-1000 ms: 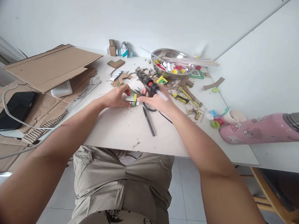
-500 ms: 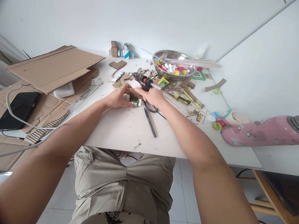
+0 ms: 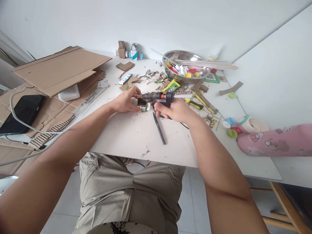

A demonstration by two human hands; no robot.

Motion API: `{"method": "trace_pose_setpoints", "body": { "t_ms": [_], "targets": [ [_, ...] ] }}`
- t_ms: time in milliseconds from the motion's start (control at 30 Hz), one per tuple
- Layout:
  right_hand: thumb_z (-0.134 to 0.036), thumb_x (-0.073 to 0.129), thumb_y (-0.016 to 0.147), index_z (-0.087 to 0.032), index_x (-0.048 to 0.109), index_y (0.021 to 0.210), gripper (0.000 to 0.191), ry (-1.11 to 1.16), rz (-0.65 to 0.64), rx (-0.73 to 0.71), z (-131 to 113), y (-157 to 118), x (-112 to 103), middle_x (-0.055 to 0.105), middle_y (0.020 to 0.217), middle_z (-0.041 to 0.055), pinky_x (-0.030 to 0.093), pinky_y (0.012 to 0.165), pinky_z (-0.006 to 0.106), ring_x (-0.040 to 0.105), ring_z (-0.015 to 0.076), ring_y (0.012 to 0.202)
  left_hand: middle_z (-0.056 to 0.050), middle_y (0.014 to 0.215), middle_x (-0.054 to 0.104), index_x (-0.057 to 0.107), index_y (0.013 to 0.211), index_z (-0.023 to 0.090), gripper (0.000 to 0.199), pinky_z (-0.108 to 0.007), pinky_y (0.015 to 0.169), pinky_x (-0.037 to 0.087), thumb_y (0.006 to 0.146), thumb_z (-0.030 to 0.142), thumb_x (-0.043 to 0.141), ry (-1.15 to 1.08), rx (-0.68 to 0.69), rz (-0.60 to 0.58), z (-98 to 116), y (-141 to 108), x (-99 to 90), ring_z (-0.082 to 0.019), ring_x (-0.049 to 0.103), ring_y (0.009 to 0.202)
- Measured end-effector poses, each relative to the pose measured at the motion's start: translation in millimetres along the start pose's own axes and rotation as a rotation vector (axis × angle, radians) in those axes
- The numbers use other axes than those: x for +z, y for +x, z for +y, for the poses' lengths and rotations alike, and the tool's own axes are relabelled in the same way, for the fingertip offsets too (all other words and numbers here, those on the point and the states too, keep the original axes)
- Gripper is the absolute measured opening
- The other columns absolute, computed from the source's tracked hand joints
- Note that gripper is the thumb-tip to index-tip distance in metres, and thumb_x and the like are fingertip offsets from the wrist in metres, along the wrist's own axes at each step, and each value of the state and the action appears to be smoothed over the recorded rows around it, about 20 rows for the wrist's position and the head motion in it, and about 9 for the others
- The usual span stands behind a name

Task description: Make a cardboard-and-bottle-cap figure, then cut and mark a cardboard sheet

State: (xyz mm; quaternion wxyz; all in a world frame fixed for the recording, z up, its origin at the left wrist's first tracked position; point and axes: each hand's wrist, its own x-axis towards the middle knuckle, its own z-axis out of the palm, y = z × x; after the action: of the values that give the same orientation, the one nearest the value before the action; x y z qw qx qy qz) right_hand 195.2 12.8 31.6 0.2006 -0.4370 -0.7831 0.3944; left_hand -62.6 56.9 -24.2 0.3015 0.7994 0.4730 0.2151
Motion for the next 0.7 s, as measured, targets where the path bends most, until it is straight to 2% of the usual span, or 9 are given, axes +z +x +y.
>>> {"method": "trace_pose_setpoints", "body": {
  "t_ms": [133,267,333,467,700],
  "targets": [
    [-0.105,0.052,0.08,-0.026,0.064,0.074,0.081,-0.113,0.086,0.033,2.7,3.8,7.2,0.058,0.054,-0.001,0.047,0.059,0.035,0.057,0.0182,0.051,-0.01,0.121,0.081,0.05,0.115,0.026,0.065,-0.042,0.102,0.055,0.067,0.038,0.092,0.01,0.006,-0.008,0.2,0.0,0.2,-0.031,0.075,0.116],
    [-0.095,0.059,0.086,-0.028,0.061,0.075,0.069,-0.151,0.167,0.036,9.6,9.4,18.1,0.065,0.061,0.0004,0.049,0.061,0.037,0.059,0.0202,0.051,-0.01,0.12,0.082,0.05,0.115,0.026,0.065,-0.042,0.102,0.056,0.068,0.039,0.092,0.01,0.055,-0.005,-3.2,0.8,0.7,-0.029,0.075,0.11],
    [-0.094,0.06,0.087,-0.028,0.06,0.074,0.068,-0.162,0.187,0.029,13.5,11.7,22.1,0.067,0.063,0.0024,0.052,0.064,0.039,0.063,0.0233,0.056,-0.011,0.12,0.083,0.05,0.115,0.026,0.065,-0.042,0.101,0.056,0.068,0.04,0.092,0.015,0.066,-0.002,-5.0,1.2,0.9,-0.028,0.075,0.11],
    [-0.094,0.057,0.089,-0.03,0.06,0.068,0.068,-0.198,0.197,-0.012,19.4,13.3,24.8,0.061,0.058,0.0036,0.055,0.073,0.044,0.072,0.0318,0.072,-0.011,0.12,0.082,0.05,0.117,0.026,0.065,-0.043,0.101,0.056,0.069,0.04,0.092,0.014,0.08,0.0,-7.8,1.9,1.5,-0.029,0.075,0.109],
    [-0.093,0.056,0.089,-0.03,0.059,0.07,0.066,-0.283,0.245,-0.007,19.9,14.2,25.8,0.067,0.068,0.0072,0.054,0.076,0.044,0.074,0.036,0.087,-0.01,0.117,0.082,0.049,0.115,0.025,0.066,-0.042,0.1,0.057,0.068,0.039,0.093,0.013,0.061,0.006,-6.1,1.9,1.2,-0.029,0.076,0.109]
  ]
}}
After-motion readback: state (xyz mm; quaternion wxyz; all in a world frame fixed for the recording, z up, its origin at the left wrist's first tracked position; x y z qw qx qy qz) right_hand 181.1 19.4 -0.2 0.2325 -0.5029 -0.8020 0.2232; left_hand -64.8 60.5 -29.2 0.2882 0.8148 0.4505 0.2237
